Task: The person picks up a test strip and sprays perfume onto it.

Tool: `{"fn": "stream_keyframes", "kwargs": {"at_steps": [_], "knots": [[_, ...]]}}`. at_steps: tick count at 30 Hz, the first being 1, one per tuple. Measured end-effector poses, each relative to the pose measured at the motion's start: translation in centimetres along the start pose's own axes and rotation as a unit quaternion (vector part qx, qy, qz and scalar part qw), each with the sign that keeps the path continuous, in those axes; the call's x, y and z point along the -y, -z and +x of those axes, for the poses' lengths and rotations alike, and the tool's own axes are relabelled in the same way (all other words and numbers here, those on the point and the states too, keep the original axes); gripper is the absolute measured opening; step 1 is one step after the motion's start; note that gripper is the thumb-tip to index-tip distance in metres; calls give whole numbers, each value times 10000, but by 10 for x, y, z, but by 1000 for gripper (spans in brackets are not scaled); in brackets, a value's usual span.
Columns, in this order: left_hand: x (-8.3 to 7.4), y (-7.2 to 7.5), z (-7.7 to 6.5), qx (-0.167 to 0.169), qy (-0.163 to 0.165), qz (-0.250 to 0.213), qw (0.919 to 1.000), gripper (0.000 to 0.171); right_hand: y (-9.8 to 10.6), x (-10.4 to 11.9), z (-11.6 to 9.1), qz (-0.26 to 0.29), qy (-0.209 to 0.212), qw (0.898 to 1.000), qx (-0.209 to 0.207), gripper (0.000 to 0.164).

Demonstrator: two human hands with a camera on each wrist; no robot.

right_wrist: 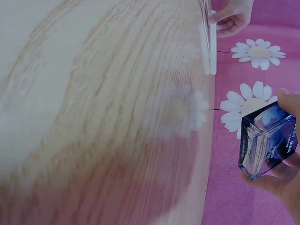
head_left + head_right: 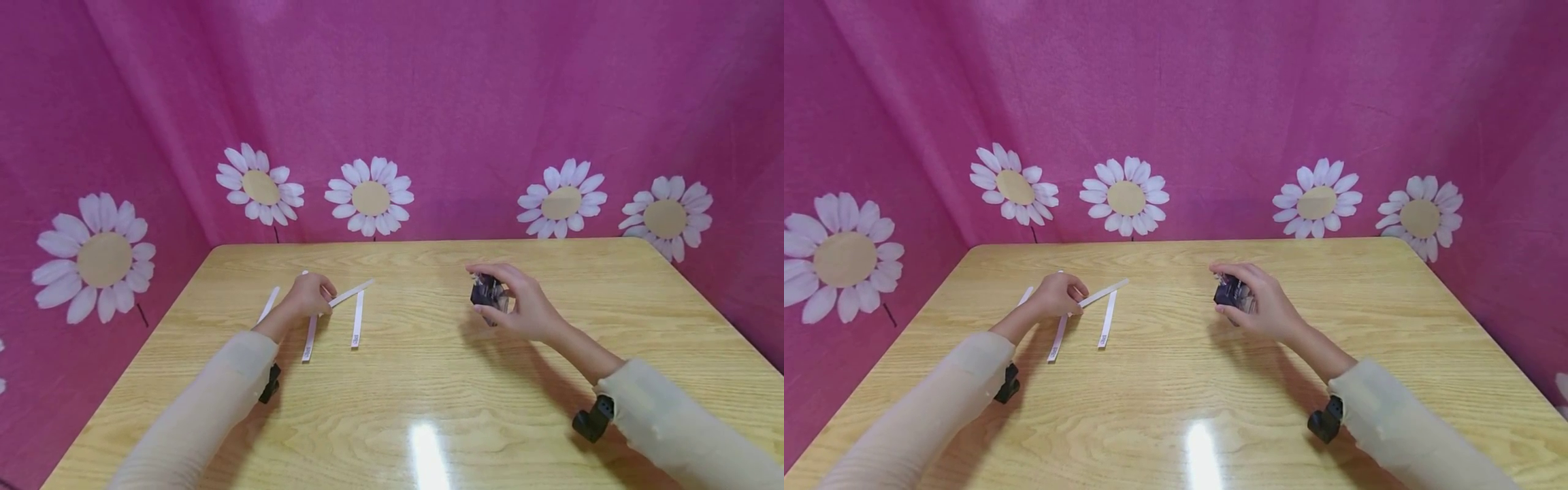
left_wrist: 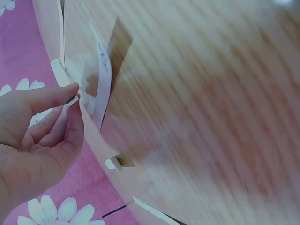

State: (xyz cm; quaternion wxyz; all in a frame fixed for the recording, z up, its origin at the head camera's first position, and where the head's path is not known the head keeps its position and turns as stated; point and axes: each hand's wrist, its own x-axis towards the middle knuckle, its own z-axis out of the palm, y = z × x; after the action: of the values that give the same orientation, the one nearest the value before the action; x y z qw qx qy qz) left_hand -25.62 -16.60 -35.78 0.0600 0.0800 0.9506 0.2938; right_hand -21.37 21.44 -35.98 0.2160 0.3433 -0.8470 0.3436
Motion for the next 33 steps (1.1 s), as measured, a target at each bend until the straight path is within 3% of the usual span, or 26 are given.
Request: {"fn": "stream_keyframes", "kwargs": {"at_steps": [6,12,26,33], "knots": [[1,1,4,88,-48,101,9999,27,-2,-1,-3,0,-31,10000,-3,61],[2,2,3,-80,-125,-9,9999,22,-3,-4,-5,48,-156,9998,80,61],[6,3,-12,-731,-265,-1212,9896,22,-3,-2,-4,75,-232,9996,121,59],[5,-2,-17,-949,81,-1985,9755,28,-5,0,-3,91,-205,9997,123,60]]}}
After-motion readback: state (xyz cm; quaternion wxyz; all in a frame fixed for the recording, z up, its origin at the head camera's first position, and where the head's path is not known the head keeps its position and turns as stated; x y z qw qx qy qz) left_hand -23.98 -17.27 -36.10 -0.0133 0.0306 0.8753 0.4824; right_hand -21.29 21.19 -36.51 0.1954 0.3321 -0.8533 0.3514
